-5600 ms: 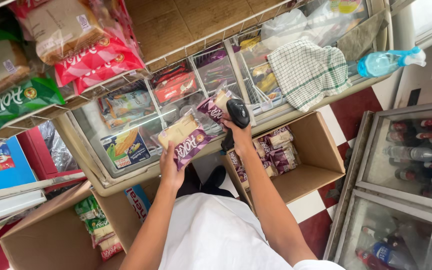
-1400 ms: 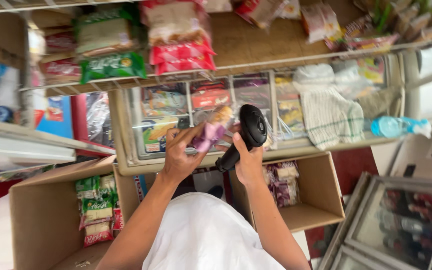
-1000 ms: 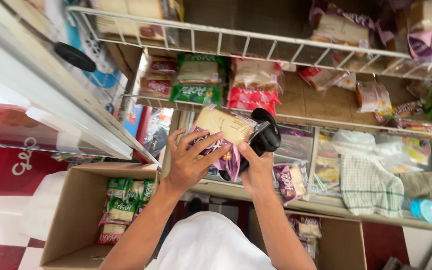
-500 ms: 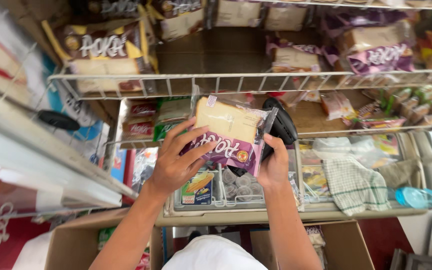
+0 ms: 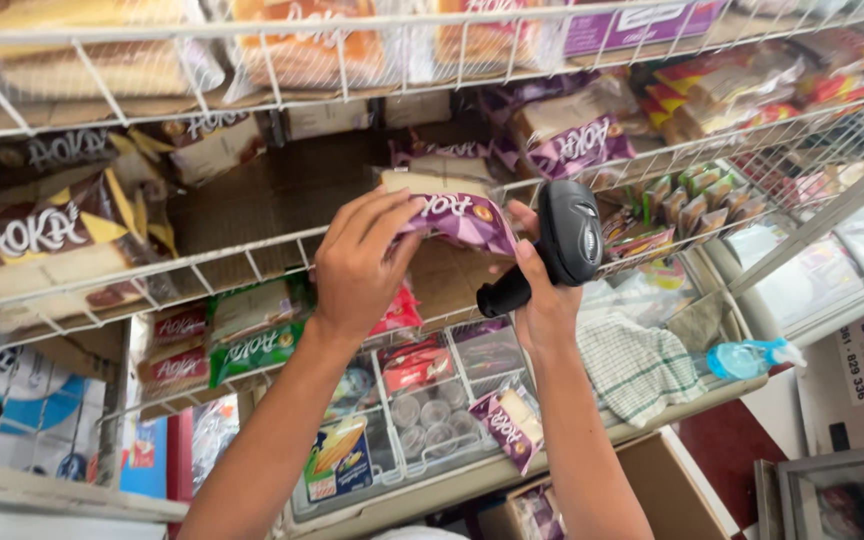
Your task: The person uses a handheld barcode scanner to scan various packaged bread products and snacks while organizing them between a cardboard box and store shelves.
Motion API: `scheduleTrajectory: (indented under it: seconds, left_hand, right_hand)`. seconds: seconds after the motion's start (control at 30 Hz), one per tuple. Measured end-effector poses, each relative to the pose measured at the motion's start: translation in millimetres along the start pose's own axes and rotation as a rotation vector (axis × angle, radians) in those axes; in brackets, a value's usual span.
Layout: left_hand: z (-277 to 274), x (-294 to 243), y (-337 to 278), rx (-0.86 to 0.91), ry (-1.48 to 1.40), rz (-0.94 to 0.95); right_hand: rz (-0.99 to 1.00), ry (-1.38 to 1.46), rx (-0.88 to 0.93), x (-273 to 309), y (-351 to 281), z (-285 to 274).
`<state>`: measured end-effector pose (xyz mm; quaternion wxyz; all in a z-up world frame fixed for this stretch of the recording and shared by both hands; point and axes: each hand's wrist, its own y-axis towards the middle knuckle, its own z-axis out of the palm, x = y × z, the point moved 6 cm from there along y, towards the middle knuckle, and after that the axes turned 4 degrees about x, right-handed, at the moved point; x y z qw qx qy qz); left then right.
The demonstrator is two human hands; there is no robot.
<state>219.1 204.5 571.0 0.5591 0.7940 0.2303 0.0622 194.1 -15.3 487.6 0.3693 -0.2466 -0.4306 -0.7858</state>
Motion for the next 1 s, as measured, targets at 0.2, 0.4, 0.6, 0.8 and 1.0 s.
scheduleTrajectory:
  seconds: [0.2, 0.4, 0.6, 0.8, 1.0]
  left_hand:
    - [28, 13, 29, 0.016, 0.014, -0.140]
    - [56, 29, 35, 0.115, 0.095, -0.219]
    - [84, 44, 28, 0.201, 0.156, -0.203]
    - [69, 30, 33, 0.081, 0.061, -0.110]
    - [68, 29, 39, 0.148, 0.079, -0.102]
  right_hand:
    - [-0.098, -0.162, 0.053, 9, 41, 5]
    - [-0.103, -0.306, 0.051, -9, 74, -11]
    - [-0.026, -0.453, 0.072, -24, 84, -21]
    - [-0.011, -0.346, -0.006, -29, 92, -29]
    - [0.007, -0.288, -0.097, -33, 101, -32]
